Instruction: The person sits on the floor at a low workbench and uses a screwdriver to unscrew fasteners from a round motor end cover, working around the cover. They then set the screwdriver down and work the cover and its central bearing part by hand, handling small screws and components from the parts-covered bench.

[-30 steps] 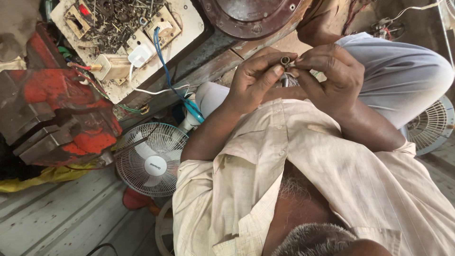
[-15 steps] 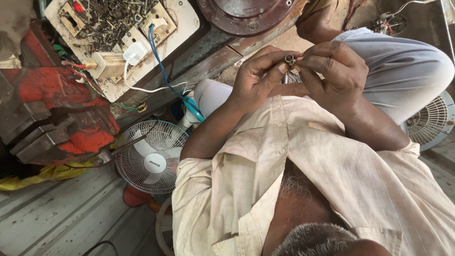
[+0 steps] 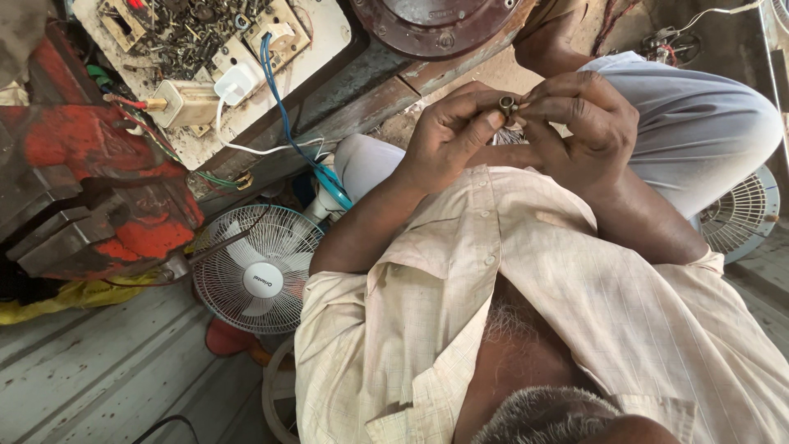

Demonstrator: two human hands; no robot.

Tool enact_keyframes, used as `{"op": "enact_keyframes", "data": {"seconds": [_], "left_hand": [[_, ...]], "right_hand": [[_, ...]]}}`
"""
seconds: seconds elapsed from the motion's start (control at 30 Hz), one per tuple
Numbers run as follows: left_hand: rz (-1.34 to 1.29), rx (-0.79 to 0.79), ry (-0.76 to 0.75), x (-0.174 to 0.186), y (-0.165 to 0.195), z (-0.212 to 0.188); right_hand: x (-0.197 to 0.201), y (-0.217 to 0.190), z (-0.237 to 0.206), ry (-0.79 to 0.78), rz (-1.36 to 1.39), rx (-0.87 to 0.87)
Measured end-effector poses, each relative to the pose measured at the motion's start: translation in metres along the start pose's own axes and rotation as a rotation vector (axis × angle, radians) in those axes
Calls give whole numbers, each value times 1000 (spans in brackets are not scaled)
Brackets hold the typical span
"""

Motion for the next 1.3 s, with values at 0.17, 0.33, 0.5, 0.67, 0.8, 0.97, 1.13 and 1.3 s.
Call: {"op": "enact_keyframes", "data": {"seconds": [0.17,0.33,0.5,0.67,0.8,0.97,1.13,1.3], "left_hand": [[182,-66,-34,-2,12,4],[310,-82,-42,-3,21,7],[443,-73,-52,-5,27,9],[643,-234,-84,-10,42,10],[802,-312,-105,-15,47,10],[864,-356,-121,-17,46,10],[879,-360,-125,-17,46,9],[841,-365,-92,-15,49,7]], "right_hand": [[0,1,1,7,19,-10],[-1,7,-1,-3,-3,-13],[-3,14,-4,-18,20,-47],[-5,18,-5,-36,38,-76],[-8,20,-8,-59,43,-84],[-14,25,-12,-69,106,-127],[-18,27,-13,-89,152,-141],[-21,26,-12,-108,179,-150]]}}
Point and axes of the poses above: each hand's wrist, its own z-axis towards the middle knuckle, its own x-axis out of the back of the hand, y = z × x, the point moved 6 cm from there along z, towards the middle knuckle, and after that the axes turned 13 degrees about -x, right-handed, at the moved point
